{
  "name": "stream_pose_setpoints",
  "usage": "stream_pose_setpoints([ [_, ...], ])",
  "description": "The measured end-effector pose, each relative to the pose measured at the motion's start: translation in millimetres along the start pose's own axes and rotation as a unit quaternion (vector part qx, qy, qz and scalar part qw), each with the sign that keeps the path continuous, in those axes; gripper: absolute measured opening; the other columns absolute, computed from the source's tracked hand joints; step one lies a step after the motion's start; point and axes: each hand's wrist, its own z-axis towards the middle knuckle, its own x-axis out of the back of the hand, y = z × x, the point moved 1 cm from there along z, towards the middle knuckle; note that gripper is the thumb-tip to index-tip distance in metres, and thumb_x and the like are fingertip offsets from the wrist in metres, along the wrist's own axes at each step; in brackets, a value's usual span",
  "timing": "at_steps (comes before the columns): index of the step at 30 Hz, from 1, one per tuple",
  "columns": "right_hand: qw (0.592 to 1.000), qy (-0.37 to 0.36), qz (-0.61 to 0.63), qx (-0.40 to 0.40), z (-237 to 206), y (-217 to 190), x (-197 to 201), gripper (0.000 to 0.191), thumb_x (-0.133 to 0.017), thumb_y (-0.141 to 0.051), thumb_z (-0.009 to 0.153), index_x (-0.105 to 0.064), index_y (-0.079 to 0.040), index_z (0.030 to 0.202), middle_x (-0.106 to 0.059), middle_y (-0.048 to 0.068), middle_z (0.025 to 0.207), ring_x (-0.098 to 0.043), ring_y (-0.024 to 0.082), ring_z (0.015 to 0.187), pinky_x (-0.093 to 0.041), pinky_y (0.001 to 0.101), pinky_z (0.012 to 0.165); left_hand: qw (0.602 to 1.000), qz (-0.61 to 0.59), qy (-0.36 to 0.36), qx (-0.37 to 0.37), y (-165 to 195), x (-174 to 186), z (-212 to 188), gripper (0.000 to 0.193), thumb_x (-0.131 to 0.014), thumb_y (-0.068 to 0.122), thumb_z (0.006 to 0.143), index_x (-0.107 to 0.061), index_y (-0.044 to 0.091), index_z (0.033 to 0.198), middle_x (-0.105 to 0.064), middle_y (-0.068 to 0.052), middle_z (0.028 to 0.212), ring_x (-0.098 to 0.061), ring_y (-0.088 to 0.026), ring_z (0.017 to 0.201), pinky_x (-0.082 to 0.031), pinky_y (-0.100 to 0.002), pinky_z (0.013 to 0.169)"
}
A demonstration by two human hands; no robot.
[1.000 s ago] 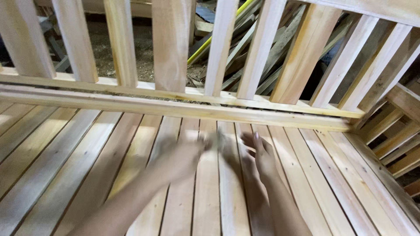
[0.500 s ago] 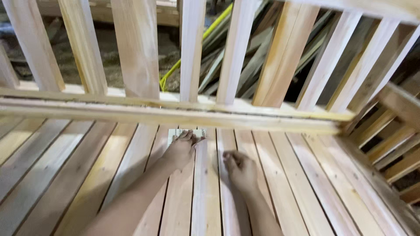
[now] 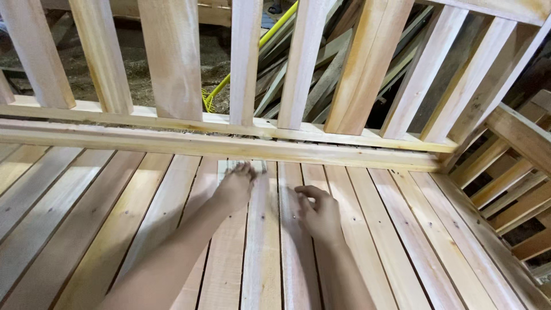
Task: The person sands the slatted seat of a wooden bench, rubbing a sanding block by hand back and forth across the planks, working section by section across the seat. Near the end they switch to a sheet of sandpaper and continue sanding the slats.
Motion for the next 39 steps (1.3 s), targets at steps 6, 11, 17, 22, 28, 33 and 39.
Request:
stream_pose_setpoints([
  [6, 0.992, 0.059, 0.046, 0.102, 9, 16, 26, 0.023, -0.062, -0.011, 0.098, -0.080, -0.002, 0.108, -0.076, 0.009, 0.088, -0.064, 0.015, 0.070, -0.051, 0.0317, 0.060, 0.982, -0.095, -0.166, -0.003, 80, 44, -115, 0.038, -0.047, 0.028, 0.100, -0.059, 0.014, 0.133, -0.057, -0.022, 0.137, -0.057, -0.039, 0.124, -0.045, -0.052, 0.101],
  [11, 0.994, 0.065, 0.012, 0.082, 12, 14, 27, 0.021, -0.062, -0.011, 0.095, -0.079, -0.005, 0.106, -0.081, 0.006, 0.091, -0.069, 0.012, 0.077, -0.054, 0.0284, 0.069, 0.973, -0.048, -0.224, 0.012, 64, 26, -43, 0.043, -0.049, 0.012, 0.099, -0.049, -0.007, 0.138, -0.036, -0.030, 0.157, -0.041, -0.040, 0.143, -0.036, -0.049, 0.119],
  [17, 0.996, 0.046, 0.023, 0.068, 4, 10, 27, 0.022, -0.062, -0.013, 0.097, -0.079, -0.004, 0.108, -0.080, 0.006, 0.092, -0.069, 0.011, 0.078, -0.054, 0.0274, 0.067, 0.987, -0.083, -0.116, 0.071, 55, -10, 25, 0.043, -0.048, 0.017, 0.099, -0.049, -0.004, 0.137, -0.043, -0.023, 0.151, -0.039, -0.037, 0.143, -0.033, -0.055, 0.115],
  [22, 0.993, 0.041, 0.084, 0.071, 16, 31, 29, 0.022, -0.062, -0.013, 0.098, -0.078, -0.001, 0.106, -0.080, 0.007, 0.094, -0.069, 0.010, 0.079, -0.054, 0.0275, 0.068, 0.989, -0.089, -0.105, -0.052, 116, 50, -101, 0.048, -0.050, 0.019, 0.096, -0.049, -0.005, 0.138, -0.046, -0.026, 0.148, -0.049, -0.041, 0.135, -0.040, -0.056, 0.112],
  [28, 0.984, 0.044, 0.067, 0.161, 24, 46, 27, 0.021, -0.061, -0.010, 0.097, -0.077, 0.001, 0.106, -0.081, 0.007, 0.097, -0.074, 0.010, 0.091, -0.056, 0.0246, 0.080, 0.935, -0.126, -0.311, 0.115, 85, 18, -31, 0.040, -0.034, 0.028, 0.111, -0.057, 0.002, 0.131, -0.062, -0.020, 0.134, -0.064, -0.028, 0.121, -0.052, -0.041, 0.108],
  [33, 0.994, 0.038, 0.037, 0.097, 19, 45, 35, 0.024, -0.059, -0.009, 0.096, -0.077, -0.001, 0.109, -0.081, 0.007, 0.099, -0.072, 0.013, 0.087, -0.056, 0.0287, 0.076, 0.997, -0.057, 0.046, 0.001, 82, 4, 45, 0.029, -0.059, 0.018, 0.091, -0.062, -0.001, 0.112, -0.057, -0.027, 0.131, -0.056, -0.042, 0.122, -0.047, -0.058, 0.098],
  [39, 0.993, 0.075, 0.027, 0.082, 19, 52, 55, 0.023, -0.060, -0.008, 0.096, -0.079, -0.001, 0.107, -0.081, 0.008, 0.094, -0.073, 0.014, 0.085, -0.057, 0.0295, 0.077, 0.979, -0.133, -0.002, -0.154, 153, 79, -81, 0.037, -0.054, 0.020, 0.097, -0.053, -0.001, 0.128, -0.056, -0.023, 0.136, -0.058, -0.035, 0.120, -0.049, -0.050, 0.095],
])
